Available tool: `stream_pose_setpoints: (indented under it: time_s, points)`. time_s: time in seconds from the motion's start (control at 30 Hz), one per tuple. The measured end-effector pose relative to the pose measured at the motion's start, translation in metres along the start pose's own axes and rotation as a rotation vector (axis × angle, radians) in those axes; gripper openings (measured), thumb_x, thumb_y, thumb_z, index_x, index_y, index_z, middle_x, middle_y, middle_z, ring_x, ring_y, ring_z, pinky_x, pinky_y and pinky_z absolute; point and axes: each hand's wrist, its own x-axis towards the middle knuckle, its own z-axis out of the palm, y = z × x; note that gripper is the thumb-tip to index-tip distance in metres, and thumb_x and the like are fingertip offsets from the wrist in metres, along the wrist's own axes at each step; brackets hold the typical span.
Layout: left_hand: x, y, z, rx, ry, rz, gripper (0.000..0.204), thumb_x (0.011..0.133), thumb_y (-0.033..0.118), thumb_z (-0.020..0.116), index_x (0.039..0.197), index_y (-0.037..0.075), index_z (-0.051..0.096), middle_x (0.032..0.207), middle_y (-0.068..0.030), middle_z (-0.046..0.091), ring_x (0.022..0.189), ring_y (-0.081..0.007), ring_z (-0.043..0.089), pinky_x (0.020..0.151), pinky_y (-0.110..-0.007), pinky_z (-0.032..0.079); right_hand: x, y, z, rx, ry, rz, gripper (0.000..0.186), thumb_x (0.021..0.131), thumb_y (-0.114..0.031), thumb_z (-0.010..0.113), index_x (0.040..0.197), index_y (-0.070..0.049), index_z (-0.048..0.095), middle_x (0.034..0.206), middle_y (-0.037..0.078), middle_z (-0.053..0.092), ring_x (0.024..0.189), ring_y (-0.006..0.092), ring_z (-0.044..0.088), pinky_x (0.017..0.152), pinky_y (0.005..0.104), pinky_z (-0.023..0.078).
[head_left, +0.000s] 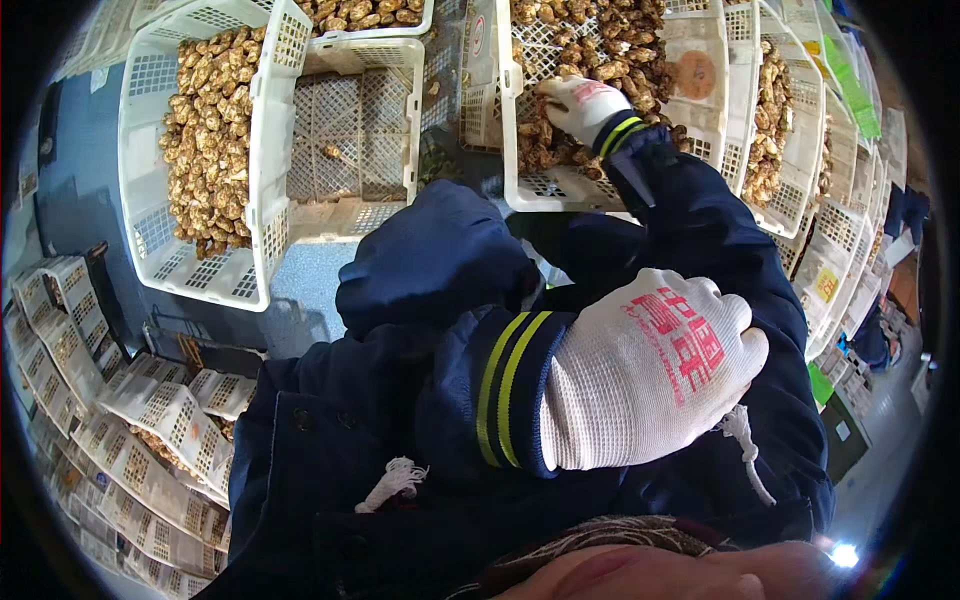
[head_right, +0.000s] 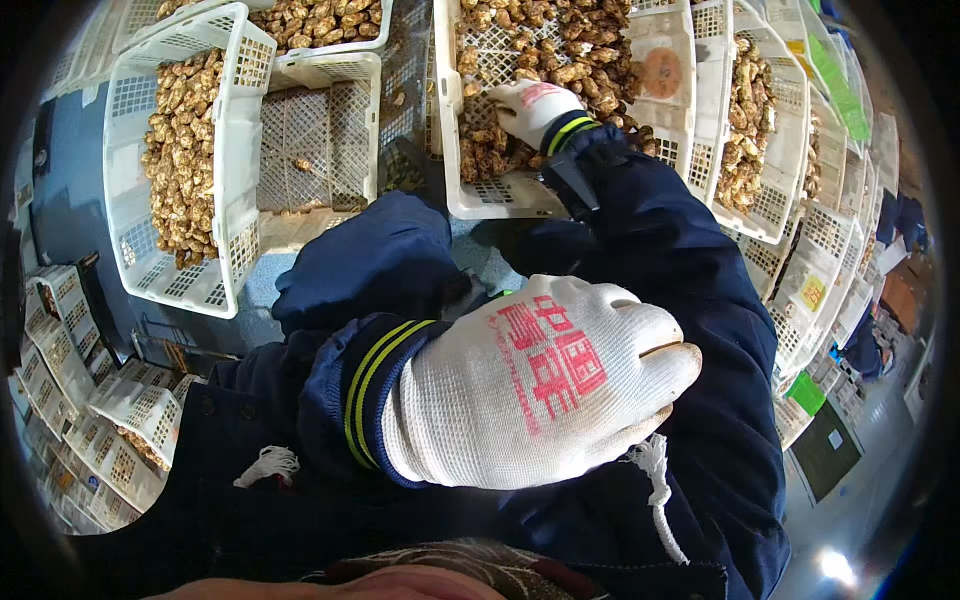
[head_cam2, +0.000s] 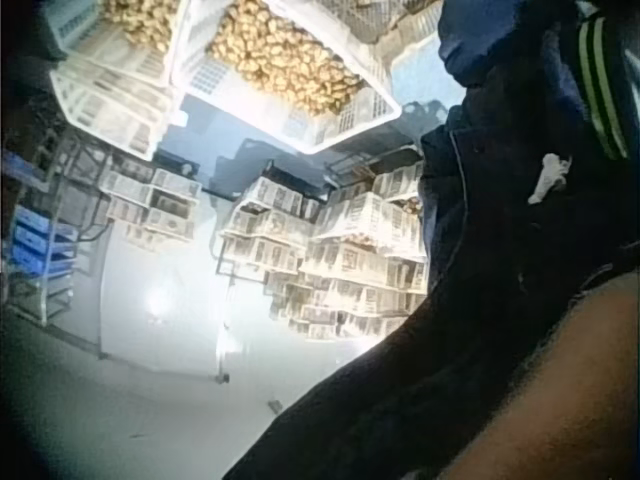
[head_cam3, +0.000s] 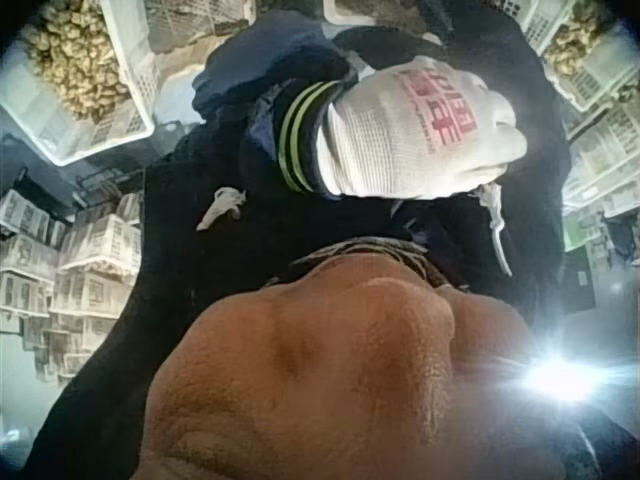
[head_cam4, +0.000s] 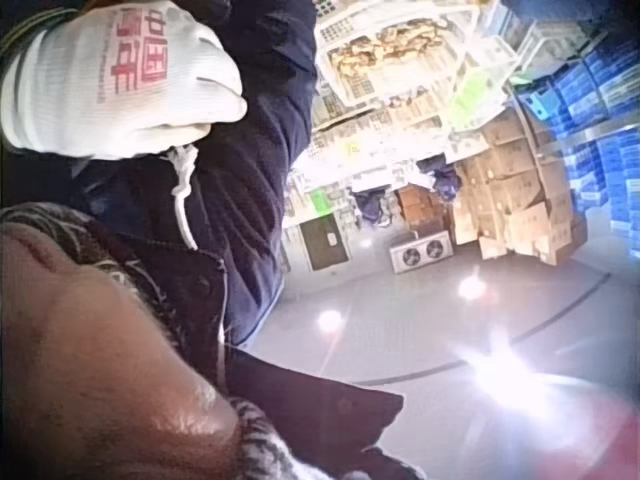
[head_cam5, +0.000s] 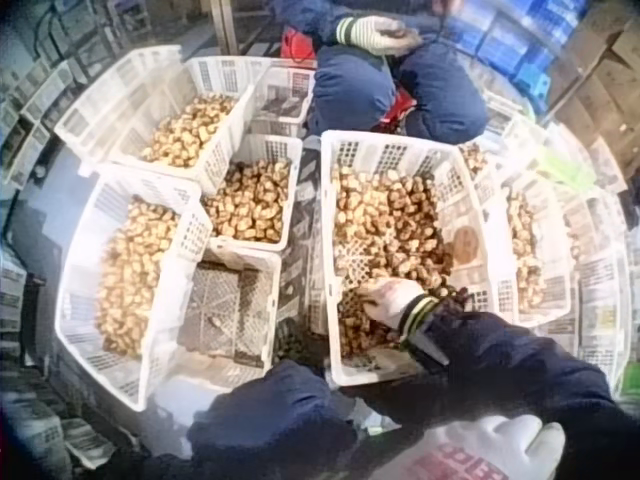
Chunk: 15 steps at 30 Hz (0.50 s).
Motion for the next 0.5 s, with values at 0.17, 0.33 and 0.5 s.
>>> stream_pose_setpoints:
  time_s: [0.17, 0.33, 0.5]
  points:
    - [-0.005, -0.005, -0.002, -0.018, 0.055, -0.042, 0.022, 0.081, 0.025, 0.063, 0.089, 0.004, 0.06, 0.086, -0.0108, 0.062, 0.083, -0.0262, 0.064, 0.071, -0.04, 0.051, 0.034, -0.015, 0.005, -0.374, -0.364, 0.071, 0.035, 0.087, -0.031, 0.052, 0.118, -0.017, 0.061, 0.109, 0.009, 0.067, 0.098, 0.0265, 0.065, 0.078, 0.0394, 0.053]
    - [-0.001, -0.003, -0.006, -0.05, -0.004, -0.014, 0.022, 0.081, 0.025, 0.063, 0.09, 0.005, 0.06, 0.087, -0.0106, 0.062, 0.083, -0.0262, 0.064, 0.072, -0.039, 0.051, -0.002, 0.016, 0.006, -0.043, -0.033, 0.089, 0.043, 0.089, -0.035, 0.053, 0.125, -0.012, 0.057, 0.112, 0.013, 0.065, 0.099, 0.0291, 0.064, 0.086, 0.0389, 0.052]
    - [-0.002, 0.004, -0.004, -0.042, -0.008, 0.016, 0.02, 0.083, 0.024, 0.061, 0.089, 0.005, 0.06, 0.085, -0.0099, 0.062, 0.081, -0.026, 0.064, 0.072, -0.039, 0.051, -0.061, 0.033, -0.06, 0.23, -0.054, 0.346, 0.043, 0.092, -0.034, 0.057, 0.128, -0.01, 0.054, 0.105, 0.016, 0.068, 0.092, 0.026, 0.067, 0.081, 0.0347, 0.053]
